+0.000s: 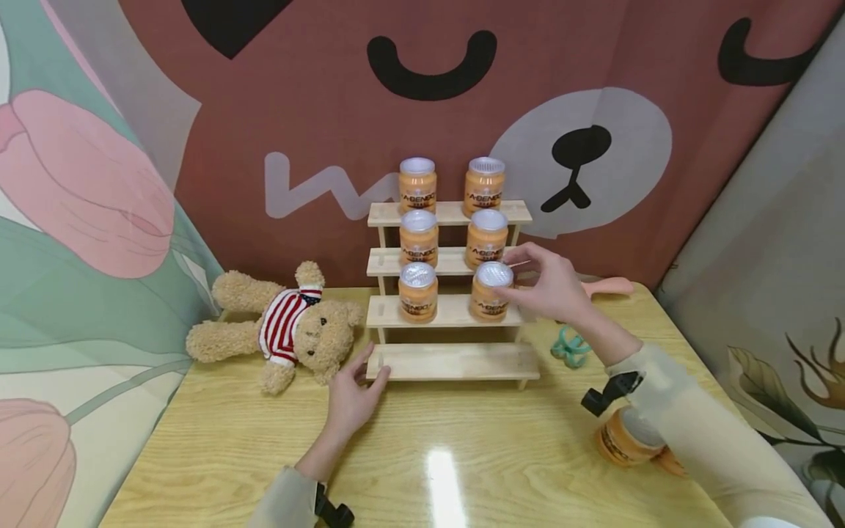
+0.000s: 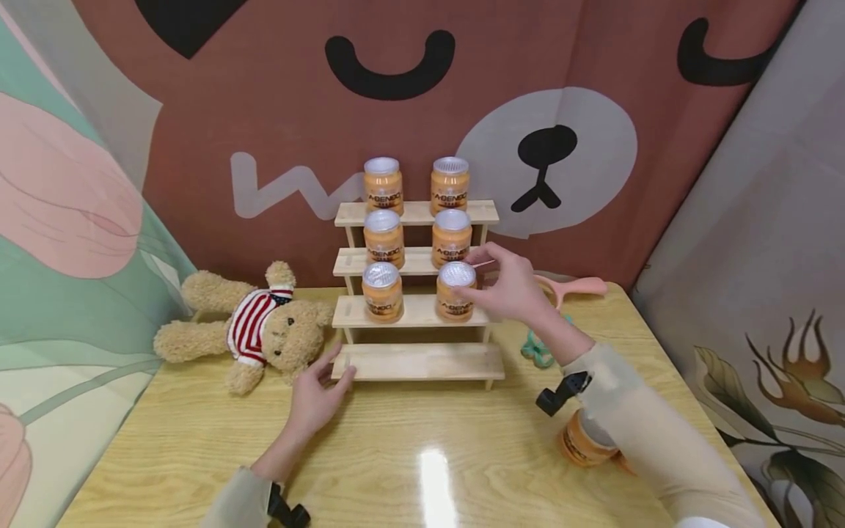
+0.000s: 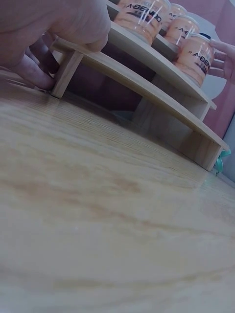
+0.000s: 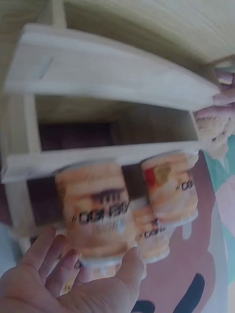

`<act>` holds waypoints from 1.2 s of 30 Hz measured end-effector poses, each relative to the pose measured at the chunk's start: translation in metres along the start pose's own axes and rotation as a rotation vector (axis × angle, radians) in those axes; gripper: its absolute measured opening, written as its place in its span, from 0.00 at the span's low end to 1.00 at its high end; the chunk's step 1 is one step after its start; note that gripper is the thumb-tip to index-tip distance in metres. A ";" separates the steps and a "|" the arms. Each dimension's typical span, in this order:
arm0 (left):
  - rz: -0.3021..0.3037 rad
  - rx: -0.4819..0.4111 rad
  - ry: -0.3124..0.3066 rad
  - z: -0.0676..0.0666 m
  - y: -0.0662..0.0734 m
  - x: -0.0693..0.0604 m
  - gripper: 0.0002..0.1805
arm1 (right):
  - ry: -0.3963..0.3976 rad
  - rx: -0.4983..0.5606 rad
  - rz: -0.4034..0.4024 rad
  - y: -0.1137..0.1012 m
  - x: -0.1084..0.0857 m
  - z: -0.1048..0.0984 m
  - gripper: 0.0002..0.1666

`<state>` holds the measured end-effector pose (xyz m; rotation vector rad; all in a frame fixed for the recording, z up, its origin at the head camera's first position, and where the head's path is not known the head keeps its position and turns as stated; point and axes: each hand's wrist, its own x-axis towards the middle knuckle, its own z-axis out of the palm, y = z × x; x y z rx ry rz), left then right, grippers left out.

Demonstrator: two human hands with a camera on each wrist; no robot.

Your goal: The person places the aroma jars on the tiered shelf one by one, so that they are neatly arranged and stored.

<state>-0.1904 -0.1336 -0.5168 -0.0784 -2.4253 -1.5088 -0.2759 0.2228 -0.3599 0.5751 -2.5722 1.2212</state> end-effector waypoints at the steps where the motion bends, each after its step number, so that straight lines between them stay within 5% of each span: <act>1: 0.001 0.001 0.000 0.000 0.000 0.000 0.32 | -0.001 -0.001 0.010 -0.002 -0.001 -0.004 0.28; 12: 0.005 -0.004 -0.009 0.001 0.000 0.000 0.32 | -0.098 -0.223 -0.021 -0.009 -0.032 -0.068 0.20; 17: 0.007 0.006 -0.007 0.001 -0.001 0.000 0.32 | -0.155 -0.244 -0.031 -0.001 -0.056 -0.087 0.19; 28: 0.019 0.003 -0.006 0.000 -0.002 0.001 0.32 | -0.188 -0.297 -0.059 0.027 -0.108 -0.101 0.21; 36: 0.013 0.000 -0.002 0.000 -0.002 0.001 0.32 | -0.311 -0.282 -0.046 0.044 -0.141 -0.103 0.24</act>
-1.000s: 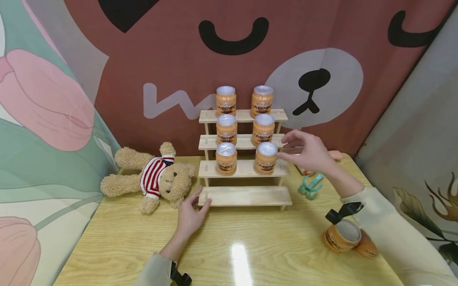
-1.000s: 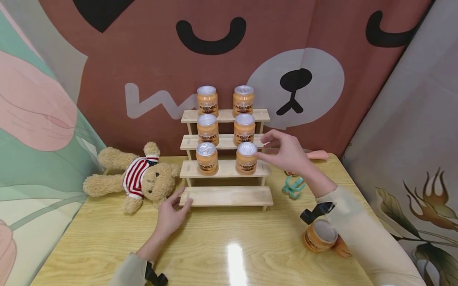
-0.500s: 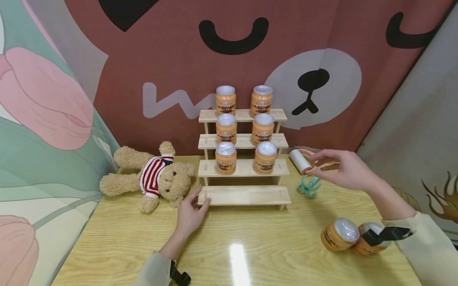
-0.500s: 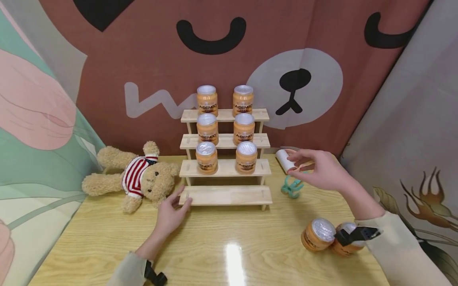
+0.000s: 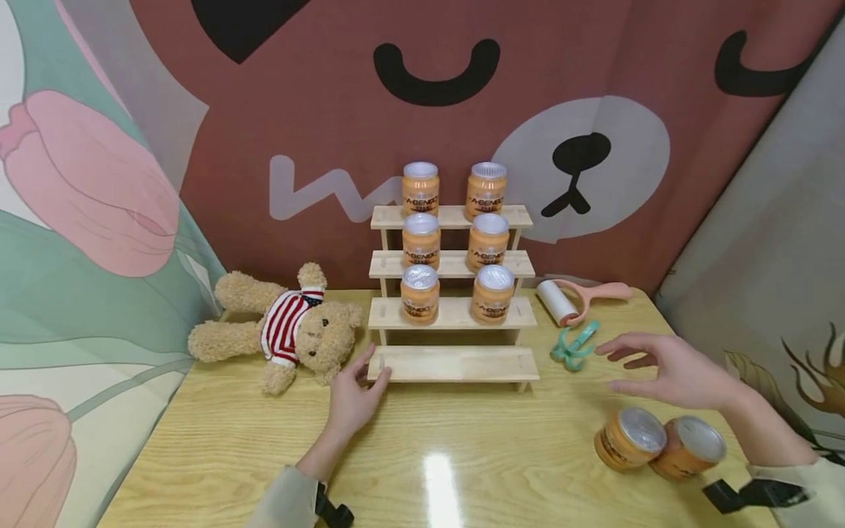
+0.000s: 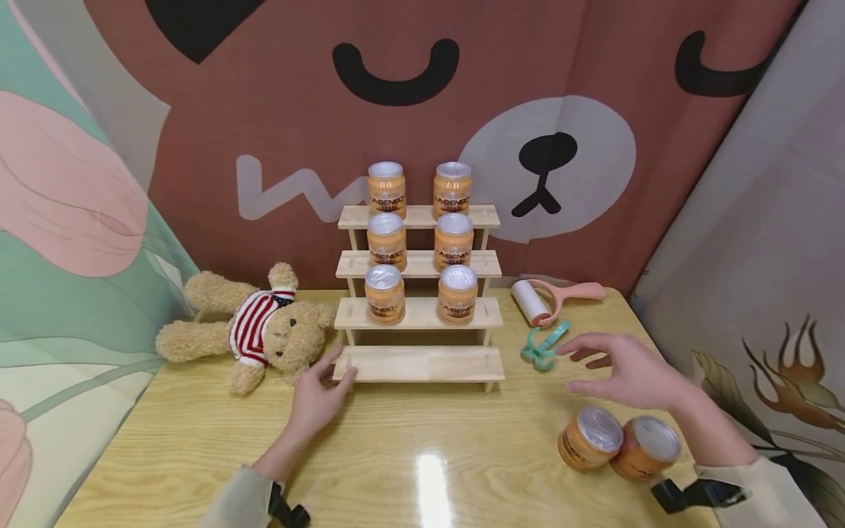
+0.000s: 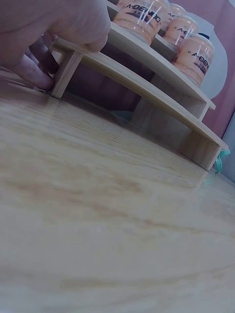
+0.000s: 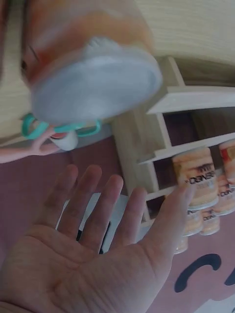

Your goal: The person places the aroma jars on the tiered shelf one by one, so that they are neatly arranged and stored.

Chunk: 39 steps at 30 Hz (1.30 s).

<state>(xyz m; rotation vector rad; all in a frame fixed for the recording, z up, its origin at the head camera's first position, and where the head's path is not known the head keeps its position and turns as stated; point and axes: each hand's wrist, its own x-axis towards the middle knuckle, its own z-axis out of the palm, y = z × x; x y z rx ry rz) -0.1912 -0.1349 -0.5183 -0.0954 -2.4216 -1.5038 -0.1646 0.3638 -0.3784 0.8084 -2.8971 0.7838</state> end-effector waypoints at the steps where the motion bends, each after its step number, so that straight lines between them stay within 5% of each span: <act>1: -0.002 0.000 0.000 0.000 0.000 0.000 0.32 | -0.010 0.009 0.000 0.002 -0.004 0.001 0.25; 17: 0.012 -0.004 0.005 -0.001 0.002 -0.001 0.32 | -0.254 -0.007 -0.061 0.020 -0.034 0.021 0.36; 26: -0.010 -0.012 -0.003 -0.001 0.000 -0.001 0.32 | -0.383 0.064 -0.011 0.020 -0.041 0.024 0.41; 39: -0.008 -0.002 -0.003 0.001 -0.002 -0.001 0.32 | -0.290 0.033 -0.035 0.017 -0.033 0.027 0.36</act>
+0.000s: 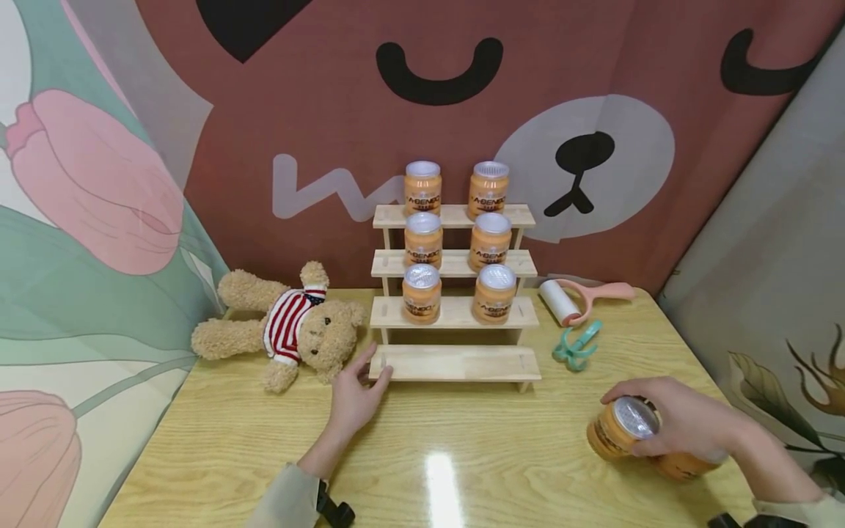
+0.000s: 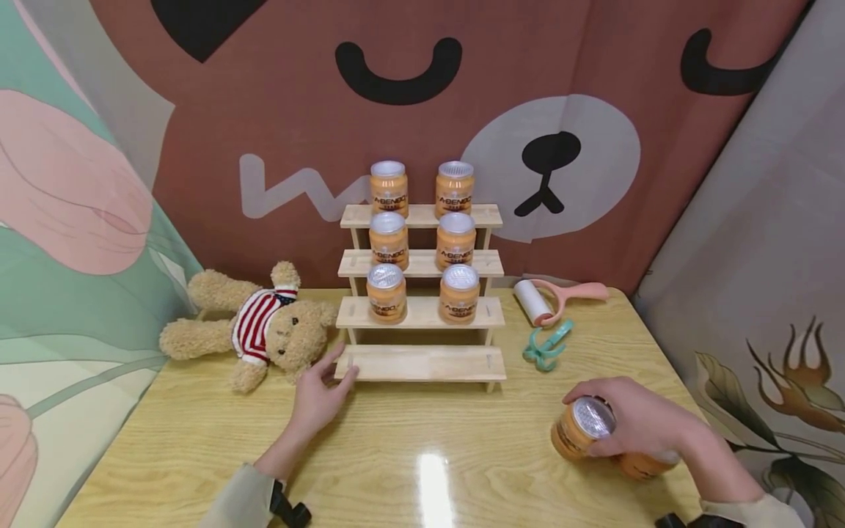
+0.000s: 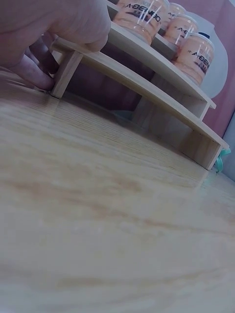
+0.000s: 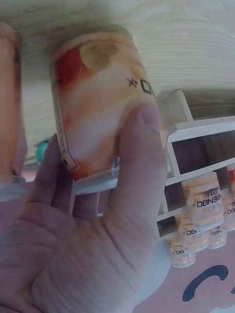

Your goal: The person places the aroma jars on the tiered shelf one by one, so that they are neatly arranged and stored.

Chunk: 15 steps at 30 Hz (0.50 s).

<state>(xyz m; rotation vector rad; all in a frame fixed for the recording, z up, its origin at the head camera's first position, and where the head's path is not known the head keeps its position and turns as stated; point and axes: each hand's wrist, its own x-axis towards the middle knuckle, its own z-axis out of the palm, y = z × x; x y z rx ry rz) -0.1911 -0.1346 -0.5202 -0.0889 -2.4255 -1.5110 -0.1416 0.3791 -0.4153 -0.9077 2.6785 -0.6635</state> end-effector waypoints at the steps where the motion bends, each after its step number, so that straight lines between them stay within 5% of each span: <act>1: -0.001 0.002 0.002 0.000 0.000 0.000 0.32 | 0.024 -0.020 -0.009 -0.002 0.002 -0.001 0.36; 6: -0.009 0.007 0.008 -0.001 0.001 0.000 0.31 | 0.137 -0.080 -0.059 -0.011 0.018 -0.007 0.35; 15: -0.007 -0.008 -0.006 -0.002 0.002 -0.001 0.32 | 0.226 -0.061 -0.089 -0.039 0.062 -0.015 0.37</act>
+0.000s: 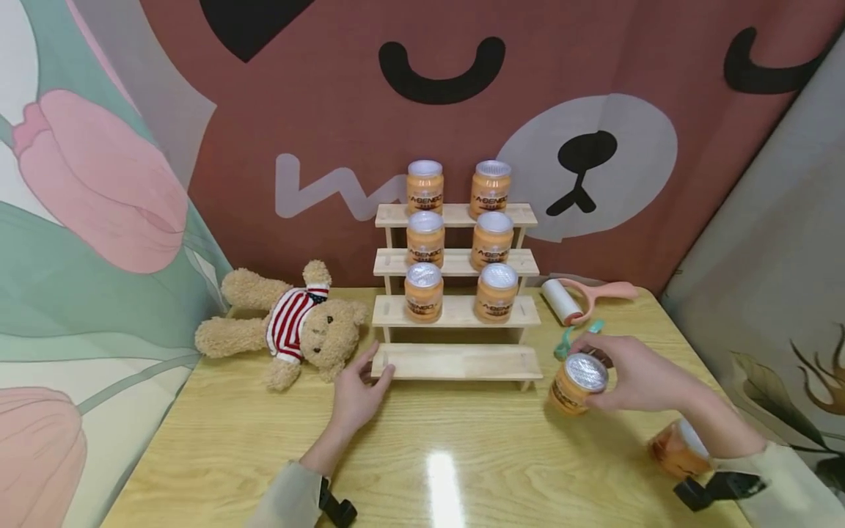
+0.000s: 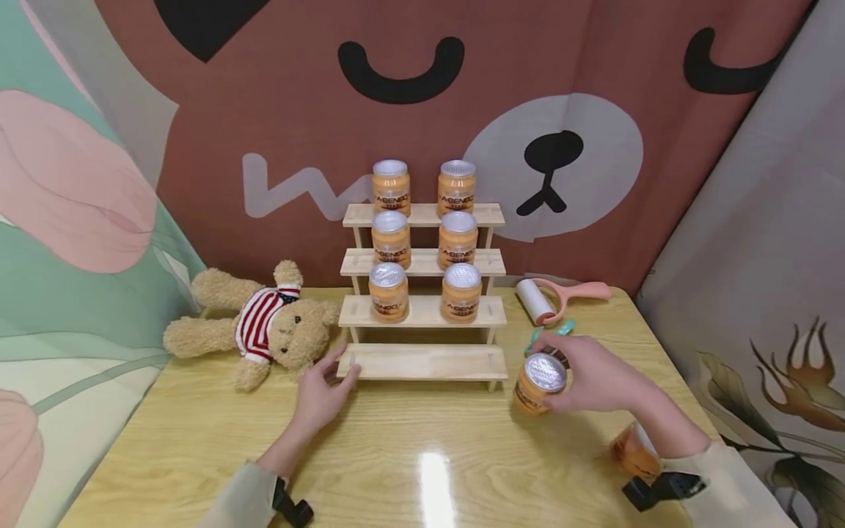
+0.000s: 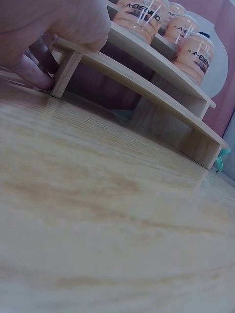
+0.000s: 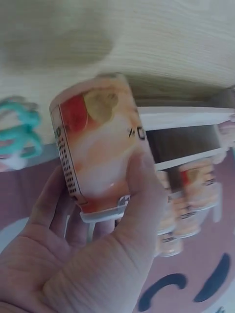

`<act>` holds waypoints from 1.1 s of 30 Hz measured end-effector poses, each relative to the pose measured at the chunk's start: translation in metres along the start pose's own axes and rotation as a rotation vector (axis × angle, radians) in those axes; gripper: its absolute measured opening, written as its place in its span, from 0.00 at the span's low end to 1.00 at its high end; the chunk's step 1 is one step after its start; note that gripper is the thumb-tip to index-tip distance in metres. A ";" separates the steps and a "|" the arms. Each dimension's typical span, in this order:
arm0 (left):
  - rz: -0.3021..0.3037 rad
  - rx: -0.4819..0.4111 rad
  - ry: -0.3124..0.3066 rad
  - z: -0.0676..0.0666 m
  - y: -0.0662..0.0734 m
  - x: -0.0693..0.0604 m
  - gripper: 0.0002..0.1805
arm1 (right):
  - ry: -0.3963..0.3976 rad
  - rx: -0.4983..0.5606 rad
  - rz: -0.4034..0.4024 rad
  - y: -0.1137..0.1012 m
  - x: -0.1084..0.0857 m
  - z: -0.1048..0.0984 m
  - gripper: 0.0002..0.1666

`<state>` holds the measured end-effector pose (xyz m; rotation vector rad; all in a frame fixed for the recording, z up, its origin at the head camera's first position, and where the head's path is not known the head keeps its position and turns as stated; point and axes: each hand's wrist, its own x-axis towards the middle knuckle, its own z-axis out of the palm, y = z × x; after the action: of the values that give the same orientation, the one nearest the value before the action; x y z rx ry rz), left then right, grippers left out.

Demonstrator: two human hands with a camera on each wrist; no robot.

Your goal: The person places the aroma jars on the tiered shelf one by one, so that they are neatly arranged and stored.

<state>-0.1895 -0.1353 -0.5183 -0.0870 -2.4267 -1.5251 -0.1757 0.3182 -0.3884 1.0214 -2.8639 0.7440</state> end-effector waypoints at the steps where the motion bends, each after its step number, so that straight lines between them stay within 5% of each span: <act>1: 0.001 -0.001 -0.003 0.000 0.000 0.000 0.32 | 0.010 0.000 -0.003 -0.003 0.006 0.000 0.37; 16: 0.002 0.012 0.009 0.002 -0.002 0.001 0.31 | 0.090 0.061 -0.070 -0.038 0.079 0.007 0.36; 21: 0.009 0.011 0.006 0.003 -0.001 0.001 0.31 | 0.100 0.132 -0.080 -0.050 0.095 0.015 0.40; 28: 0.015 0.016 0.006 0.001 -0.001 0.002 0.32 | 0.133 0.059 -0.125 -0.075 0.118 0.032 0.42; 33: 0.020 0.004 0.007 0.002 -0.002 0.001 0.32 | 0.119 0.103 -0.098 -0.084 0.133 0.049 0.42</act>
<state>-0.1916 -0.1343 -0.5208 -0.1048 -2.4164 -1.5093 -0.2229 0.1615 -0.3740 1.0809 -2.6793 0.9195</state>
